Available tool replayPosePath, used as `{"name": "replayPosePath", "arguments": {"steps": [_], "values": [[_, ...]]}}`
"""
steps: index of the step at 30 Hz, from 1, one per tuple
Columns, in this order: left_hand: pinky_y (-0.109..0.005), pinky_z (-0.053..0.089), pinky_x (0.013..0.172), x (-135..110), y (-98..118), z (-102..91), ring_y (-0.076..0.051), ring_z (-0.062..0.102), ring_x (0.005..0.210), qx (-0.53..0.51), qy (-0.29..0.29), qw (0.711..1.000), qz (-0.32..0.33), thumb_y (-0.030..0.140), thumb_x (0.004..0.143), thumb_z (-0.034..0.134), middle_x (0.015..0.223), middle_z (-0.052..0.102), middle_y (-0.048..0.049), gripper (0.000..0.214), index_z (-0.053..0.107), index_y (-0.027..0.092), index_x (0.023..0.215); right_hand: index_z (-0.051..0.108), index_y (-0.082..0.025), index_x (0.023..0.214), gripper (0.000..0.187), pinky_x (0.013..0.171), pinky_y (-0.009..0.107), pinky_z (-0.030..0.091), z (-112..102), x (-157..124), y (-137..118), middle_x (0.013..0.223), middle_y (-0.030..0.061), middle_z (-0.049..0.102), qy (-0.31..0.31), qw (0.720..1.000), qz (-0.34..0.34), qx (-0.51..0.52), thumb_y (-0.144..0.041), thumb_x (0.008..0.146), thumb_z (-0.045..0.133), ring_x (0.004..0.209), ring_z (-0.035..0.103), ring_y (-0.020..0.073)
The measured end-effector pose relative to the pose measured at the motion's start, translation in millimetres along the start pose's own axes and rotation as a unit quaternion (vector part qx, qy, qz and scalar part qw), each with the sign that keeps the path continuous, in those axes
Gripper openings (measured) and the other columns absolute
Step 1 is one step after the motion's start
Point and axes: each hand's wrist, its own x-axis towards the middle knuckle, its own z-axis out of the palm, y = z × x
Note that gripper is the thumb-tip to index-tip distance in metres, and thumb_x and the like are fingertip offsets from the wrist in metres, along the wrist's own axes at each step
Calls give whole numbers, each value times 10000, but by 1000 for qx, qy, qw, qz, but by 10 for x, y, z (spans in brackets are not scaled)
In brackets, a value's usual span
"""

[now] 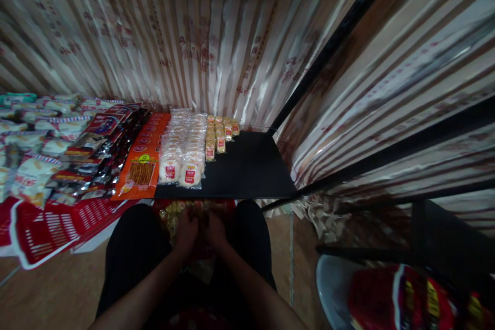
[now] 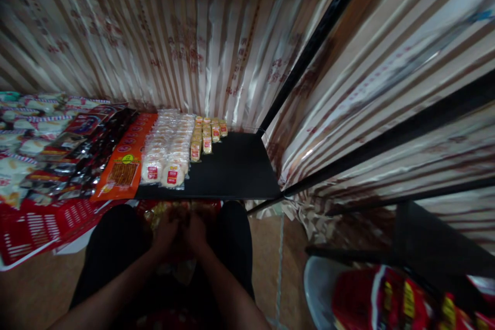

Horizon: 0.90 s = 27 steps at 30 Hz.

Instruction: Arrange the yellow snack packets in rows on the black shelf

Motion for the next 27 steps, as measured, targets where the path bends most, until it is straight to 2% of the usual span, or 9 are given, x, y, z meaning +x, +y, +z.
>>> {"name": "replayPosePath", "arguments": {"steps": [2, 7, 11, 15, 19, 22, 24, 27], "values": [[-313, 400, 947, -93, 80, -34, -197, 529, 1118, -68, -3, 998, -12, 135, 760, 474, 1201, 563, -118, 317, 518, 162, 1074, 583, -162, 993, 246, 750, 298, 437, -159, -80, -42, 936, 100, 661, 5, 1000, -18, -15, -192, 751, 546, 868, 611, 219], [-299, 468, 826, -355, 329, -125, -189, 606, 924, -214, -37, 976, -21, 247, 725, 554, 995, 644, -72, 234, 568, 179, 948, 578, -165, 1034, 238, 905, 337, 390, -506, -284, -158, 1079, 104, 603, 89, 983, -161, -26, -188, 818, 480, 1035, 508, 221], [-272, 483, 737, -523, 477, -146, -169, 614, 820, -299, -64, 952, -8, 308, 702, 570, 909, 656, -54, 208, 590, 174, 859, 592, -179, 1064, 273, 963, 366, 364, -616, -363, -218, 1223, 102, 518, 169, 961, -217, -34, -209, 866, 406, 1127, 430, 223], [-254, 479, 677, -584, 512, -159, -145, 620, 731, -353, -117, 928, -7, 342, 657, 636, 831, 667, -32, 336, 580, 159, 934, 631, -188, 1002, 270, 954, 382, 382, -648, -361, -256, 1273, 106, 464, 224, 944, -239, -34, -179, 841, 415, 1164, 396, 237], [-248, 468, 644, -588, 567, -184, -136, 619, 680, -353, -113, 929, 0, 330, 596, 683, 802, 670, -26, 429, 570, 141, 965, 639, -196, 969, 282, 962, 391, 386, -691, -364, -282, 1318, 98, 422, 240, 938, -250, -10, -155, 829, 398, 1199, 380, 239], [-262, 466, 642, -589, 658, -202, -142, 616, 664, -354, -100, 930, 6, 328, 570, 684, 803, 671, -32, 475, 560, 142, 990, 588, -195, 1097, 347, 1002, 414, 359, -711, -373, -277, 1334, 100, 414, 246, 937, -241, 49, -150, 818, 387, 1216, 385, 234], [-275, 469, 663, -589, 718, -204, -154, 622, 687, -354, -94, 931, 13, 331, 574, 677, 819, 671, -45, 491, 553, 139, 1009, 511, -179, 1201, 406, 1001, 416, 371, -713, -363, -275, 1313, 115, 443, 254, 936, -208, 125, -167, 814, 391, 1206, 414, 228], [-287, 472, 711, -586, 784, -181, -167, 628, 758, -358, -77, 930, 31, 337, 609, 657, 879, 665, -64, 492, 534, 141, 1043, 430, -158, 1255, 441, 918, 377, 456, -714, -317, -300, 1246, 137, 514, 235, 924, -104, 282, -263, 826, 435, 1127, 509, 218]]}}
